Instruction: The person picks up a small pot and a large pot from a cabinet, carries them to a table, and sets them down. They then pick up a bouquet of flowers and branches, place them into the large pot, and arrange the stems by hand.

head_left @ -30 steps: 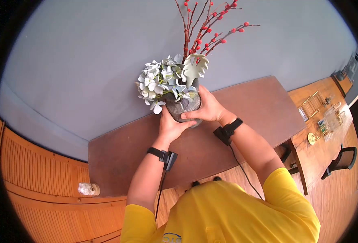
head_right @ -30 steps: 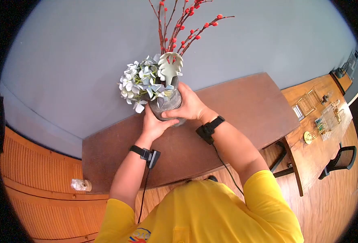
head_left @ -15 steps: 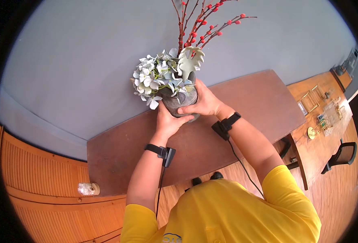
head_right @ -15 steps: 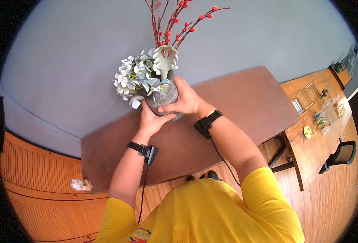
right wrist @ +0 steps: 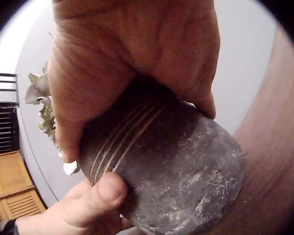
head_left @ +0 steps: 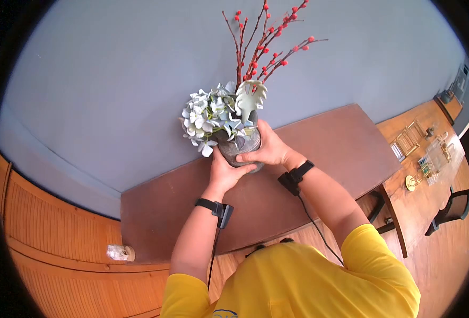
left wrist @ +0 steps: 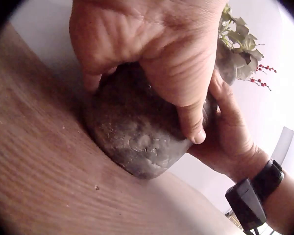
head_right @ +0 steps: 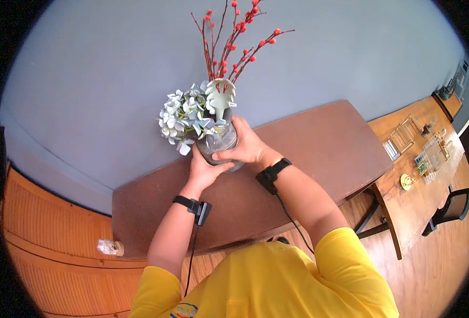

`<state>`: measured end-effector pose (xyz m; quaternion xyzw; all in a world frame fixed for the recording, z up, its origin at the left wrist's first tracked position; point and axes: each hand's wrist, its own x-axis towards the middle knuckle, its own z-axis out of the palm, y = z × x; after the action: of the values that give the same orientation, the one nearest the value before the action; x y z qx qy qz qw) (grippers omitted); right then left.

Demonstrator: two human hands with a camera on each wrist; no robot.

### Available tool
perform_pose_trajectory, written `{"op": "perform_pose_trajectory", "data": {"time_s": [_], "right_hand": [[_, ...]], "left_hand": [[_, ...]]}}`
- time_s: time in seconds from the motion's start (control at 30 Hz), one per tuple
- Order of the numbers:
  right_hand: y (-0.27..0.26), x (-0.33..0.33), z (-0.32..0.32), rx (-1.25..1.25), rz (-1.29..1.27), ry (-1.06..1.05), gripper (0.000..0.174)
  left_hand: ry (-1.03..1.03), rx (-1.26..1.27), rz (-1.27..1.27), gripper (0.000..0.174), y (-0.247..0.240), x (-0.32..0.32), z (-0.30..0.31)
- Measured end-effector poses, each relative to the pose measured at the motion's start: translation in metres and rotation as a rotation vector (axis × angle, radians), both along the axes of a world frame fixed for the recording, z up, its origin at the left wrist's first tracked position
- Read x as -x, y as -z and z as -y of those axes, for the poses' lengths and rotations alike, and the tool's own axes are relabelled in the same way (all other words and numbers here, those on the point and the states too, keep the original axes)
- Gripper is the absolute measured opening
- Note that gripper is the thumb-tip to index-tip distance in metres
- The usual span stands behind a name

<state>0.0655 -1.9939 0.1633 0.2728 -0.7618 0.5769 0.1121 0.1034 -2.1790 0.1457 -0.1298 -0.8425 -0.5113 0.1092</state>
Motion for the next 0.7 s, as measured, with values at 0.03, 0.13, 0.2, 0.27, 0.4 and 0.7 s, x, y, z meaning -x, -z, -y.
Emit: {"op": "perform_pose_trajectory", "data": {"time_s": [0.03, 0.13, 0.2, 0.27, 0.4, 0.7], "right_hand": [[0.002, 0.002, -0.001, 0.005, -0.015, 0.003, 0.108], [-0.003, -0.003, -0.002, -0.027, 0.010, 0.004, 0.112], [-0.006, -0.004, -0.003, -0.066, 0.020, 0.015, 0.113], [-0.011, -0.009, -0.007, -0.151, 0.069, 0.037, 0.117], [-0.009, -0.029, -0.016, -0.142, 0.006, 0.069, 0.116], [0.005, -0.110, -0.090, -0.480, 0.189, 0.145, 0.084]], "left_hand": [[0.010, 0.025, 0.023, 0.115, -0.003, -0.001, 0.001], [0.031, 0.014, -0.018, 0.115, 0.004, 0.002, 0.002], [0.030, 0.018, -0.041, 0.115, 0.003, 0.001, 0.001], [0.024, 0.035, -0.028, 0.115, -0.001, -0.002, 0.000], [0.029, 0.002, 0.009, 0.117, -0.002, -0.004, -0.002], [0.013, -0.013, -0.056, 0.108, 0.037, 0.002, 0.003]]}}
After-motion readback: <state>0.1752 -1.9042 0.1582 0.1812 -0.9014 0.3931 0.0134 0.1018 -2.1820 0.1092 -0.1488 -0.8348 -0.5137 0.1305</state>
